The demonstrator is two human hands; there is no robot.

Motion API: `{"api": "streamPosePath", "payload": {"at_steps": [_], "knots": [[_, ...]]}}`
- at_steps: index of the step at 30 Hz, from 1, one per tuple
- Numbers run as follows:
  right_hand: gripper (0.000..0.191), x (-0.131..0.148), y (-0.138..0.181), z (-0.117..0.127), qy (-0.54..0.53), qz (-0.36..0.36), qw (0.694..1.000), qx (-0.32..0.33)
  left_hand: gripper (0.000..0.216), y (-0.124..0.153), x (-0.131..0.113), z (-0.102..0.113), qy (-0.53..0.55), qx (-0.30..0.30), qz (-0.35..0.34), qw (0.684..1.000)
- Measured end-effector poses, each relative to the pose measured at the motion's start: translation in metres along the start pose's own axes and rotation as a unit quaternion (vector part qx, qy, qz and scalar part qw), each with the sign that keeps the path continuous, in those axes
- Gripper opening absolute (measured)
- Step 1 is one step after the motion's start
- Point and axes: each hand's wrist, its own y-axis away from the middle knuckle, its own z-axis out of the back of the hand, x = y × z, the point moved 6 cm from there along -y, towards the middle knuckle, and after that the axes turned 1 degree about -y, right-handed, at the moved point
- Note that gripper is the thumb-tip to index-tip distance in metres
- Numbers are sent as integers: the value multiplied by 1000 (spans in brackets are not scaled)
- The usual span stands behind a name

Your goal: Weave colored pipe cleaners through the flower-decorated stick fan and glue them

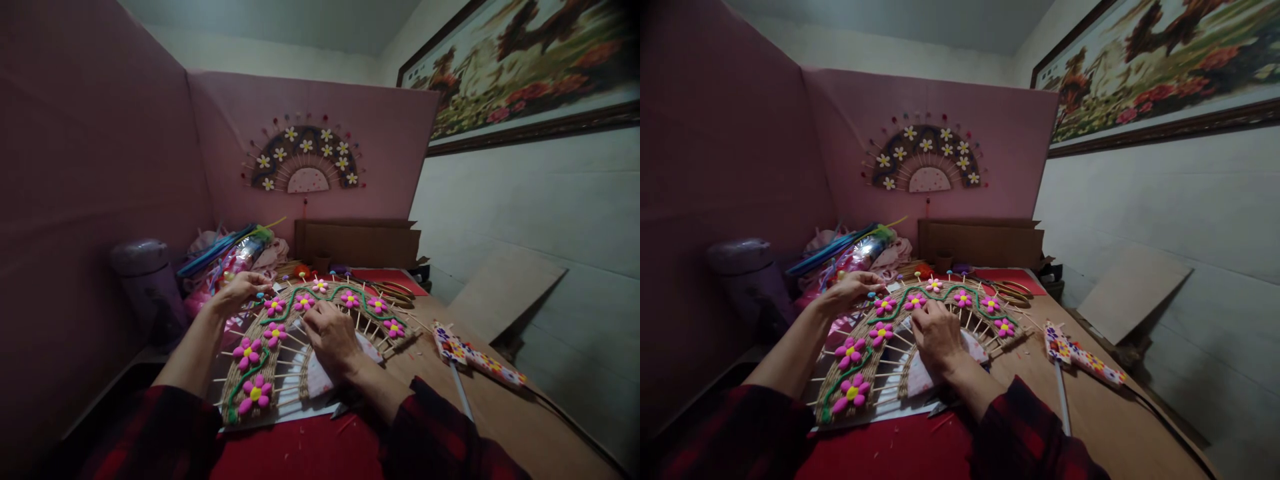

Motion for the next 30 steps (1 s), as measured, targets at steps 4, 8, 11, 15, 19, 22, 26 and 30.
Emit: {"api": "streamPosePath", "payload": {"at_steps": [4,8,11,15,19,22,26,30], "knots": [[15,0,0,-1,-2,0,1000,8,16,-1,2,1,16,-5,-1,1000],[16,1,0,-1,1,1,1000,14,16,-2,4,3,23,-8,-1,1000],[16,1,0,0,-1,1,1000,13,17,-4,5,3,26,-6,-2,1000],[16,1,0,0,-2,-2,1000,17,19,-6,6,3,28,1,-5,1000],[16,1,0,0,-1,2,1000,15,19,-6,4,1,29,6,-11,1000],[17,1,0,-1,-3,5,1000,13,18,-5,3,1,25,5,-12,1000],[18,1,0,-1,-9,5,1000,11,19,-5,2,1,24,6,-12,1000],[17,1,-1,-1,-6,3,1000,15,20,-6,4,2,25,7,-13,1000]]}}
